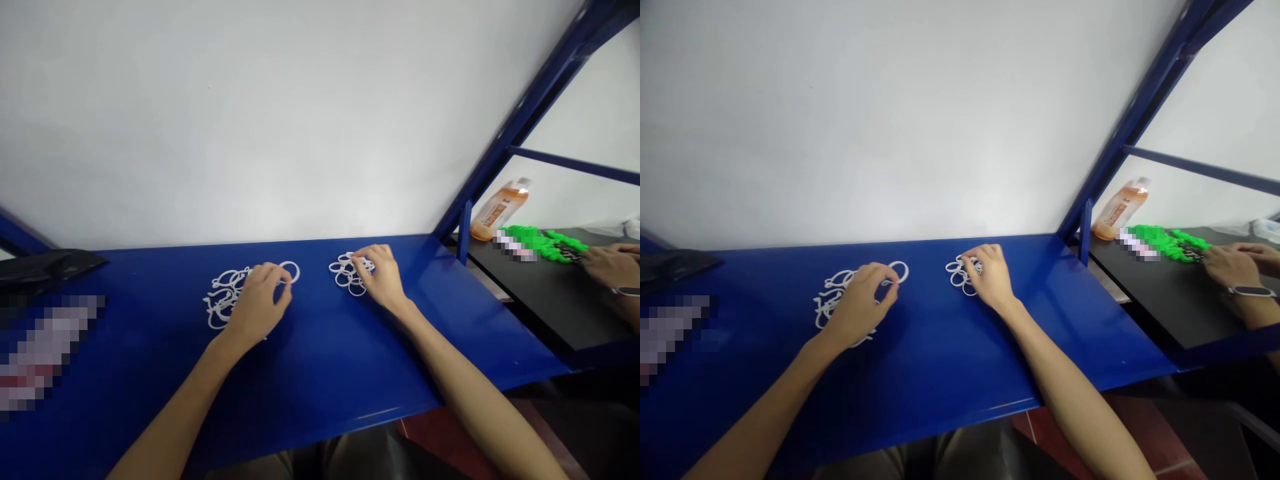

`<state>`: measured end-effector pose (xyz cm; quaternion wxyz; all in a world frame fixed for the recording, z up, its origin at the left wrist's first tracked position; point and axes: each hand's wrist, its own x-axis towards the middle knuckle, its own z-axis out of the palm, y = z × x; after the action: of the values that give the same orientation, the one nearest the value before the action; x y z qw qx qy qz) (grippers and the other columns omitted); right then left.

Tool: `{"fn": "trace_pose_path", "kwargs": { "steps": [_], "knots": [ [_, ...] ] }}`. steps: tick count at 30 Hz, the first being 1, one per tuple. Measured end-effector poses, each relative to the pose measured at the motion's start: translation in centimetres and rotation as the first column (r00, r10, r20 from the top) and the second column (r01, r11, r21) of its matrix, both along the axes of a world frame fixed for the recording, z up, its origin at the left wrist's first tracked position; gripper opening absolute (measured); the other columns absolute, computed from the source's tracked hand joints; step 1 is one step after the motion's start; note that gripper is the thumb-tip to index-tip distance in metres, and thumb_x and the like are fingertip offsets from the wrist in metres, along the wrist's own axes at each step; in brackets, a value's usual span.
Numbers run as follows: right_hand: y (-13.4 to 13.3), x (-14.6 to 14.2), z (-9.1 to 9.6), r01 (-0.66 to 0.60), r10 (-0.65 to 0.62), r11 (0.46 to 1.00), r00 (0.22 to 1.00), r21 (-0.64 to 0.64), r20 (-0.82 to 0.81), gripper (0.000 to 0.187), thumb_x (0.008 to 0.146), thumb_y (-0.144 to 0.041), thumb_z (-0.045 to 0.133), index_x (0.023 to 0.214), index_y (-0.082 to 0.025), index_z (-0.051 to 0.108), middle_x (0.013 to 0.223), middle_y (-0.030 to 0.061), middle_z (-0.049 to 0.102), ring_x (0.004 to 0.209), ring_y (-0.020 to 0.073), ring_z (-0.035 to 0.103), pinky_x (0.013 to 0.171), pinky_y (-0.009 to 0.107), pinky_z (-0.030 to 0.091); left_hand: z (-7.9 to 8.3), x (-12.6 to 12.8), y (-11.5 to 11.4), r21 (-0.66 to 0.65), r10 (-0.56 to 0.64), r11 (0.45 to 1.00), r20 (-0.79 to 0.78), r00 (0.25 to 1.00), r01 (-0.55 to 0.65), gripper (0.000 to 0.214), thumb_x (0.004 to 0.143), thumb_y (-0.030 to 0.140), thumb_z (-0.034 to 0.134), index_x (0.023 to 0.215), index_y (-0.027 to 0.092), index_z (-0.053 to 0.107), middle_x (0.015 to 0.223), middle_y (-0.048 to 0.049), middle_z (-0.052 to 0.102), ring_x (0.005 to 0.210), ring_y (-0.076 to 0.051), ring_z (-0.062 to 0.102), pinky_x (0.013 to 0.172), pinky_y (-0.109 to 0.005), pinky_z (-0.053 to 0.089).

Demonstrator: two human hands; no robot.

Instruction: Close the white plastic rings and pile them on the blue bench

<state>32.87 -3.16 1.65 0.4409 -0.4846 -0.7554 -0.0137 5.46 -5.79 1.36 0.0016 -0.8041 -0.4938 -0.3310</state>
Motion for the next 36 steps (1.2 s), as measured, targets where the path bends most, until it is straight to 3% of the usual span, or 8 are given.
{"fn": "trace_pose_path", "kwargs": {
  "steps": [3,7,15,17,20,22,30,36],
  "knots": [
    [-2.0,-2.3,0.1,-0.325,0.335,0.934,0.941,-0.151,0.044,0.019,0.096,-0.029,0.057,0.112,-0.023,0.065,0.111,0.0072,0.068,0.105,0.0214,0.061,0.093,0.039,0.05,-0.4,1.5,-0.9,-0.091,-0.23,0.968,0.067,0.971,0.235,0.015,0.092,0.014,0.046,0.097,0.02,0.059,0.096,-0.0031,0.064,0.095,-0.02,0.059,0.088,-0.035,0.048],
    [-3.3,-4.0,-0.3,-0.473,0.5,0.84,0.865,-0.266,0.04,0.018,0.095,-0.027,0.056,0.112,-0.022,0.062,0.115,0.0078,0.065,0.106,0.0201,0.062,0.092,0.038,0.052,-0.4,2.5,-1.7,-0.18,-0.29,0.928,0.195,0.937,0.325,0.017,0.095,0.017,0.048,0.098,0.022,0.064,0.097,-0.0016,0.067,0.093,-0.017,0.063,0.086,-0.032,0.051],
    [-3.1,-4.1,-0.6,-0.455,0.431,0.829,0.89,-0.327,-0.145,0.014,0.098,-0.029,0.055,0.094,-0.021,0.066,0.086,0.0031,0.068,0.076,0.0152,0.063,0.072,0.029,0.052,0.0,2.2,-1.5,-0.226,-0.126,0.943,0.434,0.892,0.243,0.015,0.092,0.025,0.058,0.106,0.025,0.065,0.104,-0.0012,0.069,0.084,-0.015,0.066,0.072,-0.027,0.053],
    [-3.1,-4.3,-0.8,-0.468,0.403,0.805,0.883,-0.364,-0.243,0.013,0.096,-0.029,0.057,0.101,-0.021,0.066,0.082,0.0015,0.068,0.073,0.0146,0.064,0.07,0.028,0.053,-0.2,2.1,-1.3,-0.212,-0.121,0.949,0.435,0.892,0.232,0.014,0.094,0.027,0.056,0.104,0.024,0.066,0.103,-0.0018,0.069,0.084,-0.015,0.065,0.075,-0.029,0.053],
    [-3.1,-4.5,-1.2,-0.522,0.388,0.76,0.842,-0.387,-0.374,0.028,0.097,-0.028,0.056,0.124,-0.023,0.059,0.084,0.0004,0.07,0.072,0.0141,0.068,0.072,0.029,0.056,-0.3,2.0,-1.2,-0.208,-0.122,0.951,0.421,0.899,0.227,0.015,0.094,0.03,0.057,0.104,0.024,0.067,0.1,-0.0013,0.069,0.079,-0.014,0.064,0.073,-0.029,0.053],
    [-3.2,-4.5,-1.4,-0.538,0.384,0.744,0.829,-0.395,-0.407,0.028,0.098,-0.028,0.053,0.124,-0.023,0.059,0.084,0.0008,0.071,0.071,0.0138,0.069,0.071,0.029,0.056,-0.3,2.0,-1.1,-0.2,-0.13,0.953,0.409,0.903,0.228,0.014,0.093,0.029,0.059,0.103,0.024,0.067,0.097,-0.0003,0.069,0.077,-0.014,0.064,0.071,-0.028,0.052],
    [-3.9,-4.7,-0.5,-0.553,0.458,0.713,0.833,-0.431,-0.309,0.014,0.097,-0.029,0.056,0.091,-0.019,0.064,0.075,-0.0003,0.07,0.064,0.0113,0.062,0.06,0.024,0.049,-0.5,2.4,-1.5,-0.126,-0.205,0.954,0.385,0.9,0.271,0.017,0.093,0.026,0.059,0.079,0.021,0.067,0.083,-0.0004,0.067,0.074,-0.014,0.061,0.07,-0.027,0.05],
    [-4.3,-4.6,-0.2,-0.592,0.547,0.695,0.804,-0.407,-0.234,0.016,0.099,-0.028,0.053,0.09,-0.02,0.064,0.078,0.0005,0.069,0.063,0.0108,0.06,0.06,0.024,0.047,-0.6,2.3,-1.7,-0.118,-0.239,0.944,0.394,0.887,0.307,0.023,0.093,0.02,0.054,0.072,0.022,0.065,0.077,0.0005,0.067,0.075,-0.015,0.061,0.072,-0.028,0.05]
  ]
}}
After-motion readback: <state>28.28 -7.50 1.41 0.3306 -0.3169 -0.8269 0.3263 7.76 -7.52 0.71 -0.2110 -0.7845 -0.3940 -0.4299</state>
